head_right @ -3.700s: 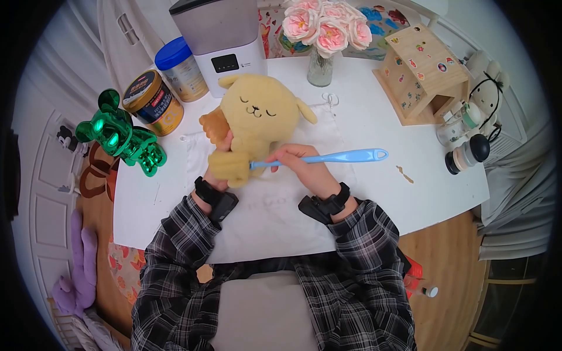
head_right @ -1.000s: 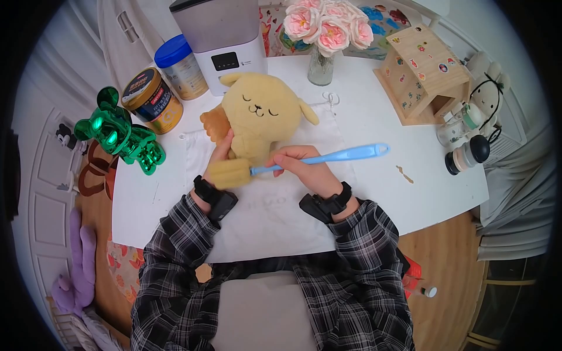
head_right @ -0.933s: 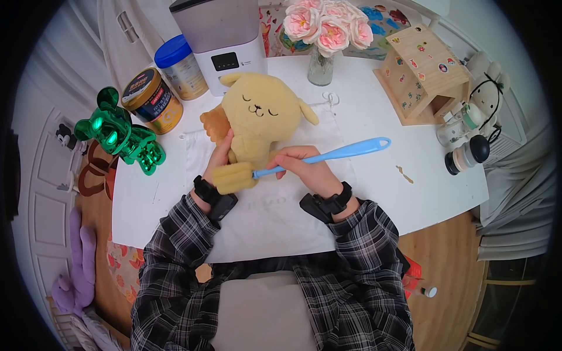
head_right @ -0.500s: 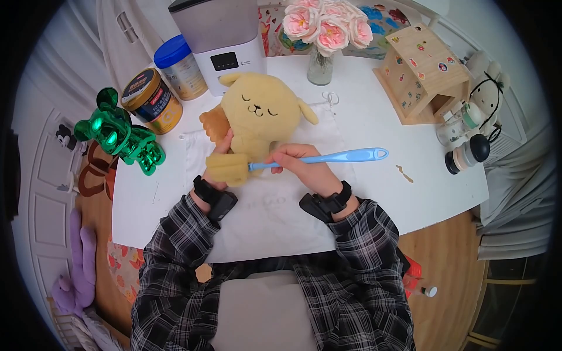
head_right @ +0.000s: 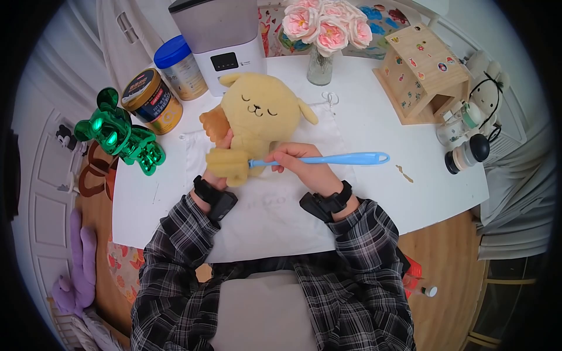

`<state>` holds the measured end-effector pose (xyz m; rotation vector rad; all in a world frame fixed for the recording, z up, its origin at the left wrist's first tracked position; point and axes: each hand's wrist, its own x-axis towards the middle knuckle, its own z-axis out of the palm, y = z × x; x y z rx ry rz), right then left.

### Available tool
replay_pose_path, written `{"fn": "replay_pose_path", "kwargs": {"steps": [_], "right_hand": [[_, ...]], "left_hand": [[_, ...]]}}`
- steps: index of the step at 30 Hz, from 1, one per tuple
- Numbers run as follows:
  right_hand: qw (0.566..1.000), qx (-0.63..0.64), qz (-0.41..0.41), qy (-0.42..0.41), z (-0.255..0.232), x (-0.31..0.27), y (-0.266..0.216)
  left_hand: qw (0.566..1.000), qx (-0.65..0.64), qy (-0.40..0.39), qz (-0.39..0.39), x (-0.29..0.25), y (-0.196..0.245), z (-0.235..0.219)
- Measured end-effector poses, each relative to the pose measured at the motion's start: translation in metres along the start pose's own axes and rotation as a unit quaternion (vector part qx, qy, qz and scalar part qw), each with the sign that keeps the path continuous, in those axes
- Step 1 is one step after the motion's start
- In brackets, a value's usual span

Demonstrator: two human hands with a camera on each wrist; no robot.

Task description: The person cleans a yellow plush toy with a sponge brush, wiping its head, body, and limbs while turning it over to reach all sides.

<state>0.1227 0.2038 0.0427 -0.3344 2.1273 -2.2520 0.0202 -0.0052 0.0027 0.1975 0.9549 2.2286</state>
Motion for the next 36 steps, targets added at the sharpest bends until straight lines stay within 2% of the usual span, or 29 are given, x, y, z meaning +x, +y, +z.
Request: {"fn": "replay_pose_path", "kwargs": {"steps": [1, 4, 7, 10, 14, 16, 19, 22, 25, 27, 29, 31, 35, 36], "right_hand": [[1.0, -0.005, 0.003, -0.012, -0.001, -0.001, 0.0], [0.999, 0.029, -0.015, 0.039, -0.005, -0.001, 0.006], [0.987, 0.091, -0.067, 0.112, -0.006, 0.002, 0.014], [0.989, 0.067, -0.059, 0.115, -0.002, 0.003, 0.012], [1.0, 0.007, -0.004, 0.024, 0.002, 0.001, 0.002], [1.0, 0.008, 0.017, 0.005, 0.004, -0.001, -0.005], [0.999, 0.039, -0.015, 0.027, -0.002, -0.002, 0.006], [0.991, 0.074, -0.067, 0.084, -0.001, 0.001, 0.011], [0.997, 0.023, -0.037, 0.058, 0.0, 0.003, 0.007], [1.0, 0.023, -0.01, 0.012, 0.002, 0.002, 0.004], [1.0, 0.019, 0.007, -0.014, 0.003, 0.0, 0.0], [1.0, 0.009, 0.012, -0.02, 0.002, -0.002, -0.002], [0.99, 0.08, -0.064, 0.093, -0.004, -0.001, 0.007], [0.982, 0.105, -0.086, 0.128, -0.006, 0.001, 0.007]], "left_hand": [[1.0, 0.005, 0.009, -0.001, -0.002, 0.002, 0.007], [1.0, 0.016, 0.007, 0.015, 0.0, -0.003, 0.0], [1.0, 0.009, 0.012, 0.018, 0.003, -0.006, 0.0], [0.999, 0.02, 0.017, 0.024, 0.006, -0.008, -0.004], [0.999, -0.025, -0.024, -0.02, 0.004, -0.004, -0.011], [1.0, -0.014, 0.007, -0.006, 0.002, -0.003, 0.001], [1.0, -0.008, 0.005, 0.005, 0.001, -0.005, -0.002], [1.0, 0.022, 0.012, 0.017, 0.006, -0.007, -0.006], [1.0, 0.01, 0.0, 0.028, 0.008, -0.01, -0.015], [1.0, 0.001, -0.01, 0.024, 0.008, -0.011, -0.018], [1.0, 0.008, -0.009, 0.008, 0.002, -0.002, 0.002], [1.0, 0.0, -0.006, -0.002, 0.001, 0.0, 0.003], [0.998, 0.055, -0.011, 0.03, 0.005, -0.004, -0.002], [0.999, 0.033, -0.007, 0.029, 0.005, -0.006, -0.002]]}}
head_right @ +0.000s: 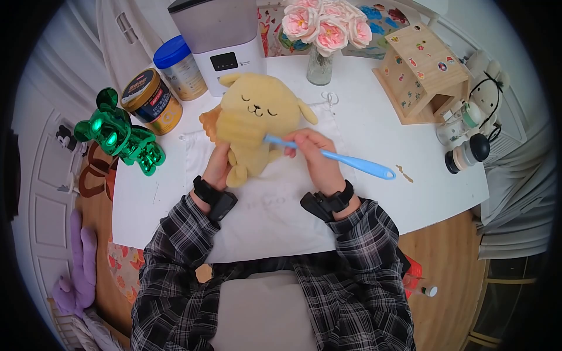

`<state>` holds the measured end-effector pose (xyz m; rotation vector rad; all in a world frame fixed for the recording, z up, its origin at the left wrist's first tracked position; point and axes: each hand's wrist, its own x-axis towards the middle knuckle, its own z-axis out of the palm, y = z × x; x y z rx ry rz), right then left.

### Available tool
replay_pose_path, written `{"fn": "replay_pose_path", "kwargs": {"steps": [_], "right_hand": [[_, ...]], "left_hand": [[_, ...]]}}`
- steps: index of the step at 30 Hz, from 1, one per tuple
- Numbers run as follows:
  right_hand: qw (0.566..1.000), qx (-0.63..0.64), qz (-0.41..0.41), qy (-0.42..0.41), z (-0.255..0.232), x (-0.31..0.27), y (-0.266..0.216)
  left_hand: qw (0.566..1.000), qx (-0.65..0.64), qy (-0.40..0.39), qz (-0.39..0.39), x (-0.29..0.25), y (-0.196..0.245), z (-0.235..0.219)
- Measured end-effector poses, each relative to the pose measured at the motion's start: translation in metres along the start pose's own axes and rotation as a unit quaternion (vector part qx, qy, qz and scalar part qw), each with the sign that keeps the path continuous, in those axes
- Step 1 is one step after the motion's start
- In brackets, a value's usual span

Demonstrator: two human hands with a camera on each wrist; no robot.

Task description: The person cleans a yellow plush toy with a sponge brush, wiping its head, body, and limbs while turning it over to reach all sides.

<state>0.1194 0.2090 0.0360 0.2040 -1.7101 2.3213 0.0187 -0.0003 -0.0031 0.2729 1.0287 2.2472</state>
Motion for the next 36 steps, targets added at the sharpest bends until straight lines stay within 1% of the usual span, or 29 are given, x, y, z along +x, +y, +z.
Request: {"fn": "replay_pose_path", "kwargs": {"steps": [1, 2, 4, 7, 8, 10, 11, 13, 14, 16, 17, 20, 23, 26, 29, 32, 35, 36], "right_hand": [[0.999, 0.025, -0.022, 0.035, -0.001, 0.002, 0.0], [0.999, 0.026, -0.016, 0.032, -0.001, 0.003, 0.0], [0.999, 0.027, -0.004, 0.028, -0.003, 0.004, 0.001], [0.994, -0.08, 0.061, -0.05, 0.004, 0.001, -0.004], [0.992, -0.088, 0.069, -0.06, 0.005, 0.0, -0.006], [0.987, -0.105, 0.086, -0.08, 0.005, -0.002, -0.009], [0.993, -0.075, 0.062, -0.064, 0.002, -0.001, -0.007], [0.999, -0.013, 0.015, -0.031, -0.007, 0.001, -0.002], [1.0, 0.008, 0.004, -0.006, -0.008, 0.003, -0.003], [0.998, 0.05, -0.018, 0.044, -0.008, 0.006, -0.007], [0.998, 0.044, -0.004, 0.042, -0.009, 0.007, -0.007], [0.998, -0.039, 0.049, -0.028, -0.008, 0.005, 0.0], [0.99, -0.07, 0.09, -0.077, 0.0, 0.001, -0.004], [0.993, -0.052, 0.077, -0.078, -0.008, -0.001, -0.002], [0.998, 0.059, -0.005, 0.034, -0.004, 0.003, -0.003], [0.998, 0.054, 0.002, 0.045, -0.006, 0.005, -0.004], [0.996, -0.047, 0.067, -0.034, -0.003, 0.003, -0.003], [0.994, -0.053, 0.079, -0.05, -0.002, 0.002, -0.004]], "left_hand": [[1.0, -0.022, 0.005, -0.001, 0.0, 0.0, 0.003], [0.999, -0.044, 0.01, -0.002, 0.0, 0.0, 0.004], [1.0, -0.016, 0.007, -0.006, 0.0, -0.001, -0.001], [1.0, -0.009, -0.006, -0.003, -0.001, -0.003, -0.01], [1.0, -0.012, -0.012, 0.0, -0.001, -0.003, -0.011], [0.999, -0.005, 0.012, -0.039, -0.002, 0.003, -0.006], [0.998, -0.001, 0.023, -0.058, -0.003, 0.006, -0.003], [1.0, -0.007, 0.013, -0.025, -0.001, 0.001, -0.002], [1.0, -0.01, 0.008, -0.009, 0.0, -0.001, -0.002], [1.0, -0.025, 0.012, -0.004, 0.0, -0.001, 0.001], [0.999, -0.032, 0.015, -0.002, 0.0, -0.001, 0.002], [1.0, 0.007, -0.006, -0.003, 0.002, -0.003, -0.007], [1.0, 0.008, -0.004, -0.023, 0.001, -0.001, -0.009], [0.999, -0.019, 0.018, -0.041, -0.001, 0.003, 0.001], [1.0, -0.02, -0.005, -0.014, 0.002, -0.001, -0.002], [1.0, -0.024, 0.007, -0.019, 0.0, -0.001, -0.001], [1.0, 0.0, -0.01, 0.011, 0.001, -0.003, -0.003], [1.0, -0.007, -0.009, -0.006, 0.0, -0.001, -0.003]]}}
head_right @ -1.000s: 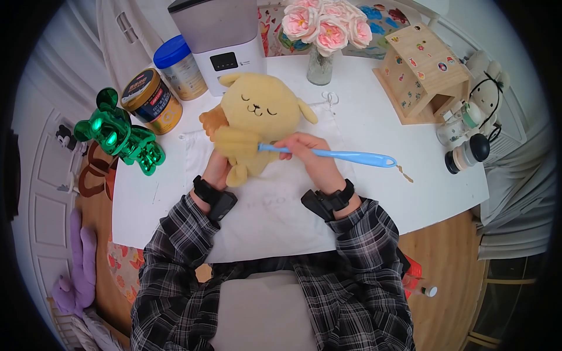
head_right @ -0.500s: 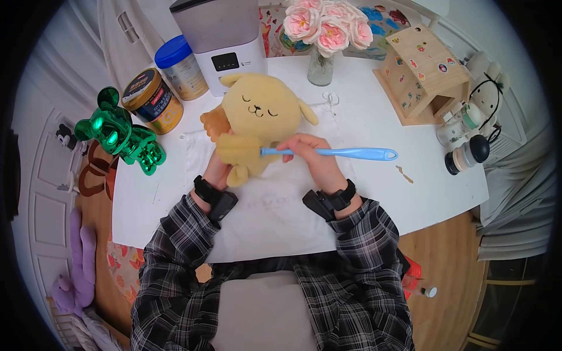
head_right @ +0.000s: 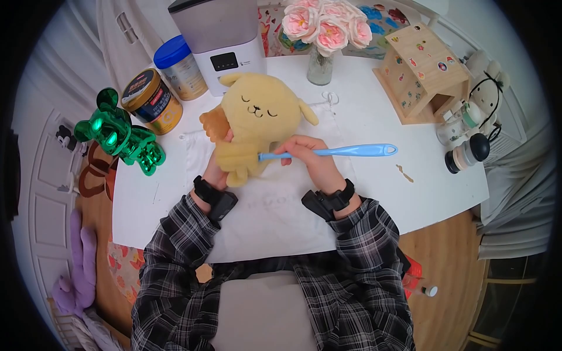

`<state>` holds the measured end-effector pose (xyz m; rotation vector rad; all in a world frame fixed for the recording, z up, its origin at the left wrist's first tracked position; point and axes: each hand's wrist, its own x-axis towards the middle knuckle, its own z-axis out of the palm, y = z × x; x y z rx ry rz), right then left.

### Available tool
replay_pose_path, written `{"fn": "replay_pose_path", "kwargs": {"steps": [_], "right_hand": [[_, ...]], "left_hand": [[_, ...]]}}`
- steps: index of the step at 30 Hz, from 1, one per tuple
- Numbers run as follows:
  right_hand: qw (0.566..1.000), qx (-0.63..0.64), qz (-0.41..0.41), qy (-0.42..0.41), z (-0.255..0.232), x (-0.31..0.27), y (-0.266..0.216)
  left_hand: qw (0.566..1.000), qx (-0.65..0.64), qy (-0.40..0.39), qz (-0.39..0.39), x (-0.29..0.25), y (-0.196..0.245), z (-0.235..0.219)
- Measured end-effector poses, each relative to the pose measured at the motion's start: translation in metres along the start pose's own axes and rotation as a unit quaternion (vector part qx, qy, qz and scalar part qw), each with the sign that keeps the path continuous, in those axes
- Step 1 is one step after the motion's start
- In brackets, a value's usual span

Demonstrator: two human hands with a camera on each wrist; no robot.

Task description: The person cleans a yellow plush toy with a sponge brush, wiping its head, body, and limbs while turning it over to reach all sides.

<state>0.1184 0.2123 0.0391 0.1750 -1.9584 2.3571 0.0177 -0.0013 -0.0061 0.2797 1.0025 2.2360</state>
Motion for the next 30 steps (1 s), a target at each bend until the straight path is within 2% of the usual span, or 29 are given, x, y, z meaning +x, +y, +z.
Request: {"fn": "replay_pose_path", "kwargs": {"steps": [2, 8, 9, 12, 15, 18, 21, 24, 27, 30], "right_hand": [[0.999, -0.015, 0.023, -0.033, 0.0021, -0.0027, -0.0023], [0.985, 0.111, -0.098, 0.088, -0.0031, 0.0006, -0.0036], [0.986, 0.104, -0.101, 0.088, -0.0048, 0.0012, -0.0042], [0.996, 0.051, -0.052, 0.054, -0.0036, 0.0016, -0.0014], [1.0, -0.011, -0.002, -0.019, 0.0023, -0.0008, 0.0011], [0.999, -0.013, -0.032, 0.013, -0.0002, -0.0037, 0.0001], [0.985, 0.112, -0.102, 0.084, -0.0069, -0.0008, -0.0014], [0.982, 0.102, -0.11, 0.118, -0.0069, 0.0028, -0.0026], [0.998, 0.012, -0.05, 0.036, -0.0017, 0.0021, 0.0003], [0.999, -0.026, 0.014, -0.026, 0.0007, -0.0012, 0.0019]], "left_hand": [[0.999, -0.014, 0.003, -0.035, -0.0014, 0.004, -0.0001], [0.999, -0.028, 0.018, -0.007, -0.0004, 0.0005, 0.0043], [0.999, -0.03, 0.016, -0.008, -0.0004, 0.0006, 0.0045], [1.0, -0.027, 0.009, -0.007, 0.0, -0.0002, 0.0023], [1.0, -0.007, 0.005, -0.008, -0.0009, -0.0003, -0.0051], [1.0, -0.005, 0.007, -0.017, -0.001, 0.0012, -0.0039], [1.0, -0.017, 0.007, -0.003, 0.0028, -0.0023, -0.0024], [1.0, -0.018, 0.011, -0.003, 0.0011, -0.0009, 0.0007], [1.0, 0.0, 0.008, -0.014, 0.0011, 0.0004, -0.0025], [0.999, 0.01, 0.008, -0.034, -0.0018, 0.004, -0.0011]]}}
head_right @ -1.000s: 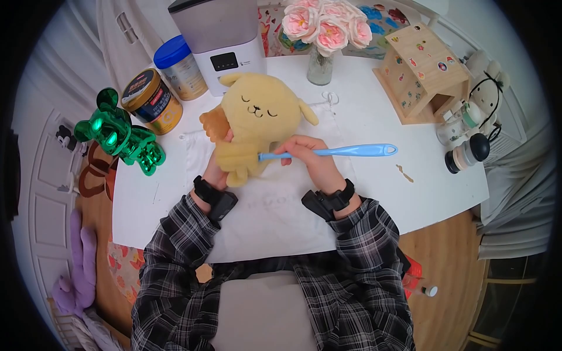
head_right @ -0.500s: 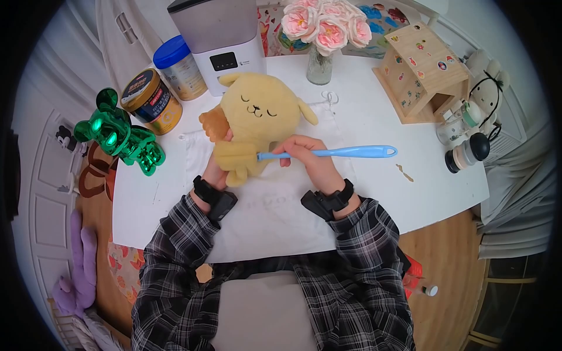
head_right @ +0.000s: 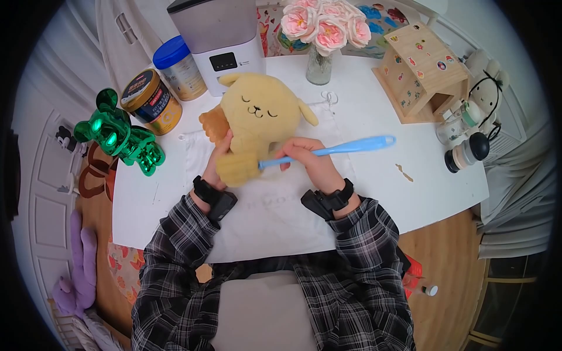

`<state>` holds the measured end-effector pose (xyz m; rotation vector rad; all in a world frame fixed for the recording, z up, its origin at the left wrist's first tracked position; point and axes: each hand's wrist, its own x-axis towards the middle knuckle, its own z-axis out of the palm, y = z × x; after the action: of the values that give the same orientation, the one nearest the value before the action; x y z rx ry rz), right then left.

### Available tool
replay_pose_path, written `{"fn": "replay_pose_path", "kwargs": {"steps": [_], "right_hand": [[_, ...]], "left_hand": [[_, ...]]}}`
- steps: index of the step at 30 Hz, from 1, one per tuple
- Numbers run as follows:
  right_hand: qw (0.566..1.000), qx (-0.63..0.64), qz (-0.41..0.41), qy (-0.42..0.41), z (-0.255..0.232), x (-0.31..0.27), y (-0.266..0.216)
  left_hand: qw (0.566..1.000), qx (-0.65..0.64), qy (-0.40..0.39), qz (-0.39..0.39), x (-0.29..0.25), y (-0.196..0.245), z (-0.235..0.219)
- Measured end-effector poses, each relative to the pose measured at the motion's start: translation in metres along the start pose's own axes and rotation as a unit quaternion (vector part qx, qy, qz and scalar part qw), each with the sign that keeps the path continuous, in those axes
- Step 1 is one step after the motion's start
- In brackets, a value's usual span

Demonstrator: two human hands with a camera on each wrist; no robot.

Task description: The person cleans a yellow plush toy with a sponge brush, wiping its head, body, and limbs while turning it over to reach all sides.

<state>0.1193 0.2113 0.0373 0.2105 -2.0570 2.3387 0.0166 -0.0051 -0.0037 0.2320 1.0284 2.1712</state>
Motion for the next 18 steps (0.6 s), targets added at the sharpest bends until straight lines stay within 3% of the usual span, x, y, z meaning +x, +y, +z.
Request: {"fn": "replay_pose_path", "kwargs": {"steps": [3, 7, 10, 13, 16, 18], "right_hand": [[0.998, 0.019, -0.05, 0.019, -0.003, -0.002, 0.0], [0.974, 0.116, -0.14, 0.137, -0.01, 0.002, -0.003], [0.977, 0.118, -0.117, 0.136, -0.008, 0.003, -0.001], [0.997, 0.042, -0.049, 0.052, 0.0, 0.002, 0.002], [0.997, 0.008, -0.056, 0.059, 0.005, -0.002, -0.004], [0.987, 0.034, -0.11, 0.111, 0.0, -0.004, -0.006]], "left_hand": [[1.0, -0.01, -0.014, 0.015, -0.001, 0.0, 0.005], [0.999, -0.023, -0.003, 0.033, 0.003, -0.004, 0.003], [0.999, -0.028, -0.001, 0.027, 0.004, -0.005, -0.001], [0.999, -0.004, -0.02, 0.043, 0.002, -0.004, 0.0], [0.999, 0.007, -0.019, 0.039, 0.002, -0.004, -0.001], [1.0, -0.006, -0.01, 0.029, 0.003, -0.004, -0.001]]}}
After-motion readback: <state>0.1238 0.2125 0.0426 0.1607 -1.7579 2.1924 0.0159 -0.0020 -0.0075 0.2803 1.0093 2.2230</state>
